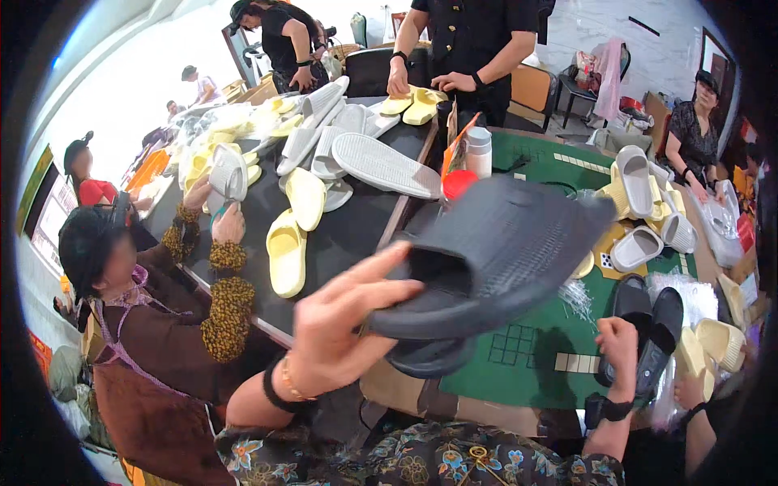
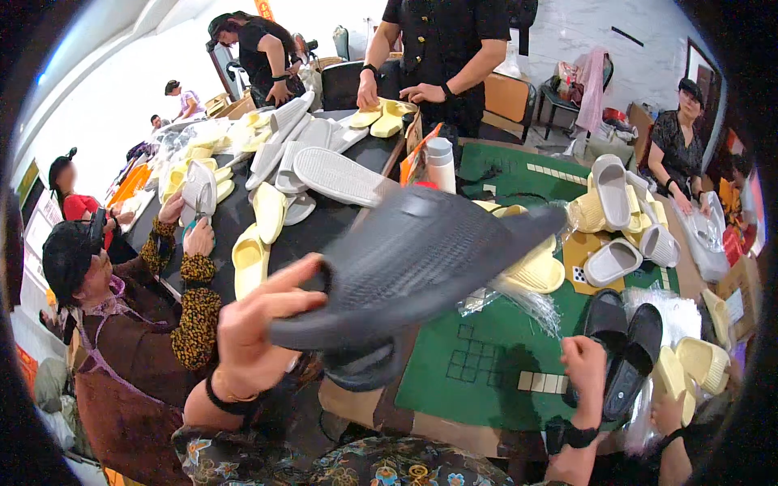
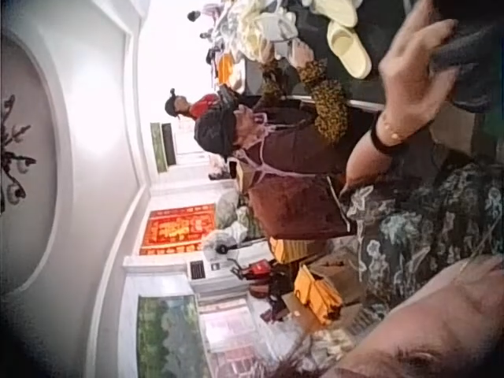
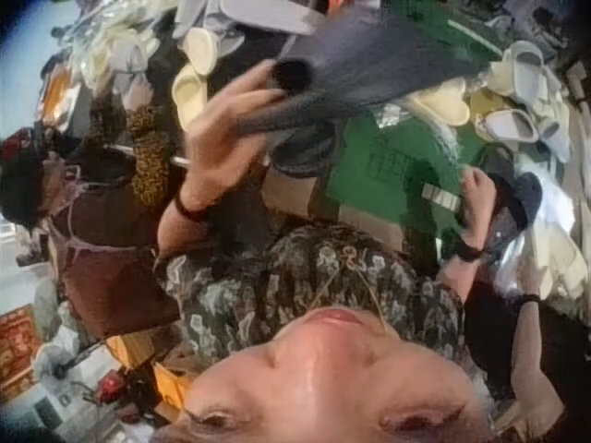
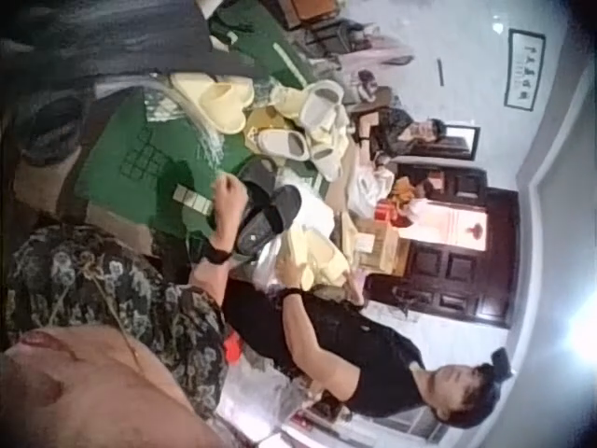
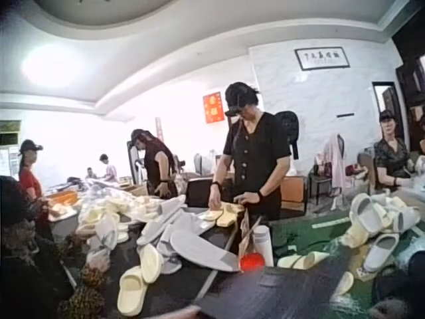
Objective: Tagging and pairing plastic slippers in a manufacturing workshop.
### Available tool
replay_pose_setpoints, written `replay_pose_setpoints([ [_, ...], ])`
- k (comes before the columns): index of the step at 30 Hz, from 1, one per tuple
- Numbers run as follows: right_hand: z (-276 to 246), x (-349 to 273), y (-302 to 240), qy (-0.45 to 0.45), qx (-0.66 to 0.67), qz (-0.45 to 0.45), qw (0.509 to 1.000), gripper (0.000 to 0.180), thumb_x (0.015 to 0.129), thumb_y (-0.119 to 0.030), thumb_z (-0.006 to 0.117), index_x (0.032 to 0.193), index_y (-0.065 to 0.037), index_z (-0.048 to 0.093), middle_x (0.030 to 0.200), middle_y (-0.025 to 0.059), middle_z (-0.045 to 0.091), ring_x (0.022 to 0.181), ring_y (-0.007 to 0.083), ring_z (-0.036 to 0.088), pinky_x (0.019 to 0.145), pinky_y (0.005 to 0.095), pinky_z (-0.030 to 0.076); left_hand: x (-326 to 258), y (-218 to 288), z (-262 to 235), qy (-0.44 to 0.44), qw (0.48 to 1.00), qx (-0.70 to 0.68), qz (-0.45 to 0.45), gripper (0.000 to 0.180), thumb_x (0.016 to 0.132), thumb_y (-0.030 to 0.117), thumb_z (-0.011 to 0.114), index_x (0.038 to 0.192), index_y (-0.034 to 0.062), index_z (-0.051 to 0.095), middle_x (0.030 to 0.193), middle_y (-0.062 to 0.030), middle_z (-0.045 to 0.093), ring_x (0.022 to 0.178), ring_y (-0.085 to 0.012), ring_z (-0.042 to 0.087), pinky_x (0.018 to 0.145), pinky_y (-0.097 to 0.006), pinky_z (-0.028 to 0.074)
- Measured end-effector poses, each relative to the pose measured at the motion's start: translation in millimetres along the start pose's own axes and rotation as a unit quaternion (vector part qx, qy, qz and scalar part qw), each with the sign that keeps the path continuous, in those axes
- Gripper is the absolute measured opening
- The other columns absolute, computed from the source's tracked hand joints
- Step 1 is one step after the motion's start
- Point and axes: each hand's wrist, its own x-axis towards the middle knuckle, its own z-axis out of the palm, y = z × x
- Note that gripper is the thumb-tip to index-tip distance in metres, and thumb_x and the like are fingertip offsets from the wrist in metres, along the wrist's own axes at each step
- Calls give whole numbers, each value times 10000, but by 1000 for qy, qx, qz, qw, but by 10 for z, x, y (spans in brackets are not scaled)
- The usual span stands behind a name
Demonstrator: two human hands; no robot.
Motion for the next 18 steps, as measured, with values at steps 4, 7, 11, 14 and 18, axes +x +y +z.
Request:
replay_pose_setpoints([
  [4,340,73,-124,-63,12,-62,996,238,907,-190,590,893,33,672,643,48,621,541,76,528,499,234,411,218,-108,532,-77,992,-80,-57,329,716,-17,708,1042,10,676,1243,-223,611,1077,-293,653,868,-336,519],
  [7,365,-3,-297,-78,122,-43,989,200,925,-163,562,923,19,645,684,37,622,562,82,533,503,232,405,134,-180,886,-93,991,-69,-73,363,719,-14,708,1077,29,663,1259,-213,601,1072,-316,646,855,-341,526],
  [11,279,50,-105,-13,245,-52,968,156,940,-142,542,910,-2,603,746,30,624,602,80,546,519,232,407,-48,-371,1219,-188,976,-82,-73,426,695,9,730,1112,48,651,1316,-218,548,1103,-364,605,905,-380,520],
  [14,211,99,112,19,228,-14,973,150,947,-144,540,936,-12,612,795,25,637,636,77,562,540,223,414,-274,-408,1387,-197,977,-66,-49,395,699,31,740,1085,32,659,1284,-229,564,1022,-349,642,839,-375,544],
  [18,213,95,305,-45,134,-30,989,177,936,-143,556,1034,-20,639,907,42,675,711,104,611,601,255,467,-574,-455,1490,-207,975,-32,-67,395,690,28,731,1080,35,664,1279,-221,570,1003,-344,647,809,-372,552],
])
